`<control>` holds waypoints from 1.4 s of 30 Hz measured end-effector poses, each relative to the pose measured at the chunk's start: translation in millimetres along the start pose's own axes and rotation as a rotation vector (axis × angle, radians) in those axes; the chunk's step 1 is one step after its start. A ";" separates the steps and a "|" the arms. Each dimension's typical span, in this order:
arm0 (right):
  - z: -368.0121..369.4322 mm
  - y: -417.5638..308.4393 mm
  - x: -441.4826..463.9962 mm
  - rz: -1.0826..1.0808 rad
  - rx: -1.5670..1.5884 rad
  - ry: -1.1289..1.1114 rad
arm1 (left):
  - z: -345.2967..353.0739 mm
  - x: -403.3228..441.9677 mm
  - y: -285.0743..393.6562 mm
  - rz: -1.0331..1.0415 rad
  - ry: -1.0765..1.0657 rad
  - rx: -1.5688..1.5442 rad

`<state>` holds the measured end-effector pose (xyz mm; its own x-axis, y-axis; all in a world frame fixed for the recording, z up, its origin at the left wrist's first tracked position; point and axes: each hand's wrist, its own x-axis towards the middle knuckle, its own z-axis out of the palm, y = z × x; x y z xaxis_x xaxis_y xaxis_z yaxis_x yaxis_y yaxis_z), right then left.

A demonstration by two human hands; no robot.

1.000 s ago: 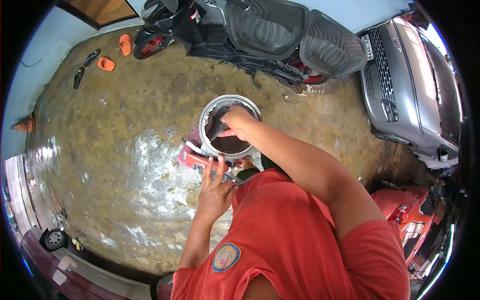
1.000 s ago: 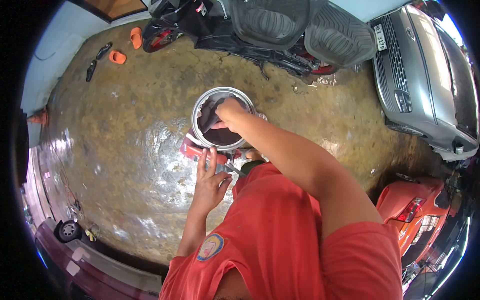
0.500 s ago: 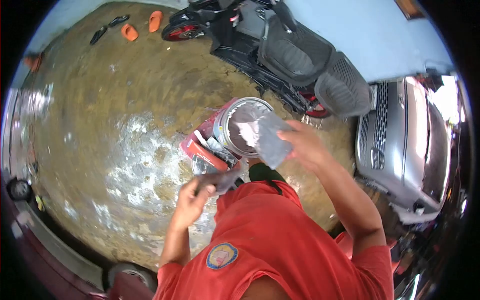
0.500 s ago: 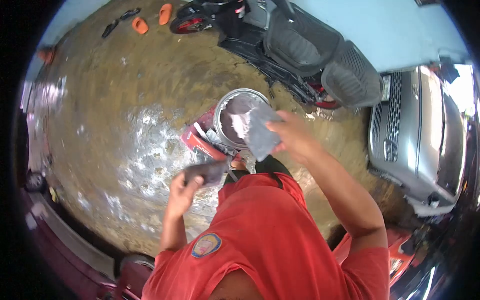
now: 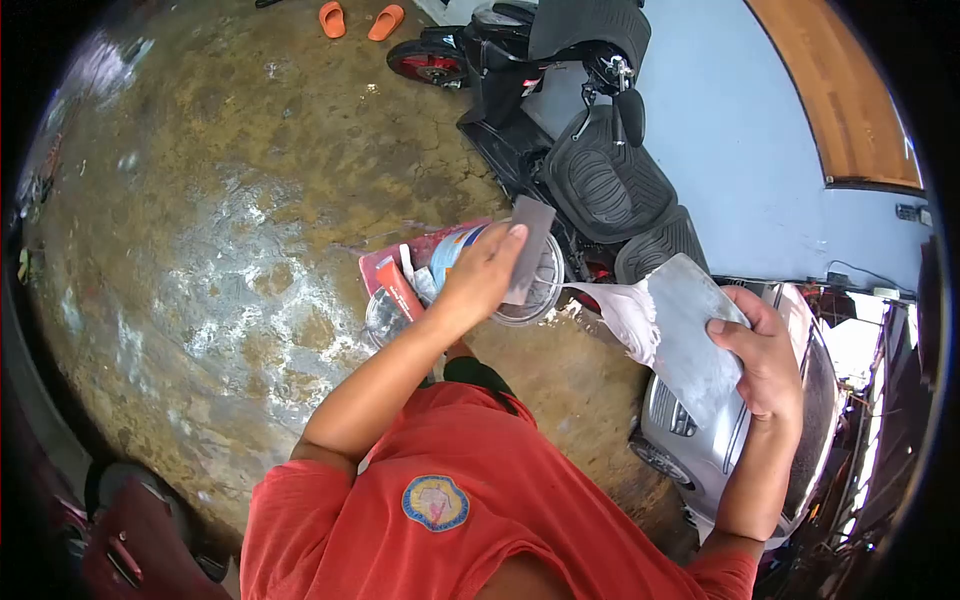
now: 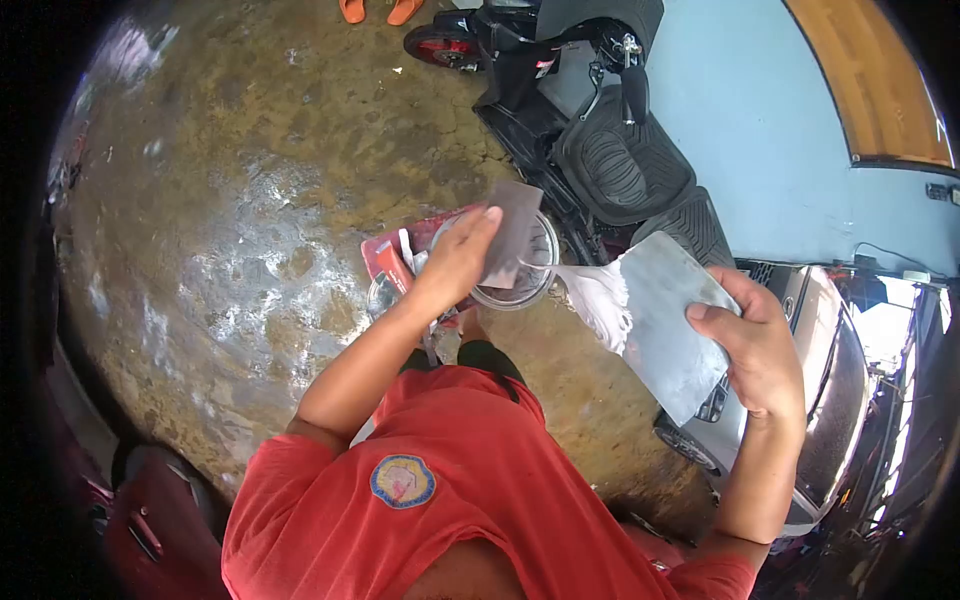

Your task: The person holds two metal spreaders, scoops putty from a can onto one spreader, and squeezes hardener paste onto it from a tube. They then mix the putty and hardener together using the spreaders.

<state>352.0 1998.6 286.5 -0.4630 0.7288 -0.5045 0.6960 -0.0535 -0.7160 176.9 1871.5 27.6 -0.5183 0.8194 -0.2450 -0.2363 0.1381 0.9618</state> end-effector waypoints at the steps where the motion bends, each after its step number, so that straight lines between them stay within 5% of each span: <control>1: -0.6 -4.5 -4.2 -0.010 -0.022 -0.004 | 7.1 0.9 0.8 0.028 -0.003 -0.045; 5: 19.8 -24.1 3.6 -0.099 -0.489 -0.050 | 25.3 -6.4 6.6 0.085 0.064 -0.170; 9: 57.9 -30.5 19.2 -0.066 -0.573 -0.245 | 21.3 -22.7 19.1 0.099 0.031 -0.481; 12: 65.0 -29.5 24.9 -0.445 -0.725 -0.257 | 16.3 -32.4 15.3 0.094 0.120 -0.679; 19: 66.8 -57.5 -7.2 -0.777 -0.914 -0.297 | 9.3 -62.8 28.7 0.198 0.321 -0.932; 29: 35.4 -21.8 25.2 -1.323 -0.820 -0.457 | 38.2 -125.7 46.4 0.357 0.700 -1.013; 37: 13.9 22.8 99.4 -1.774 -0.519 -0.724 | 130.7 -130.2 41.5 0.403 0.997 -1.026; 42: 24.3 72.5 126.6 -1.924 -0.349 -0.948 | 189.5 -147.1 38.8 0.502 0.973 -1.181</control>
<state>330.5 2070.4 159.0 -0.5073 -0.7478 0.4283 -0.8350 0.3035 -0.4590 399.8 1861.7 124.0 -0.9256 -0.0635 -0.3732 -0.1210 -0.8846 0.4505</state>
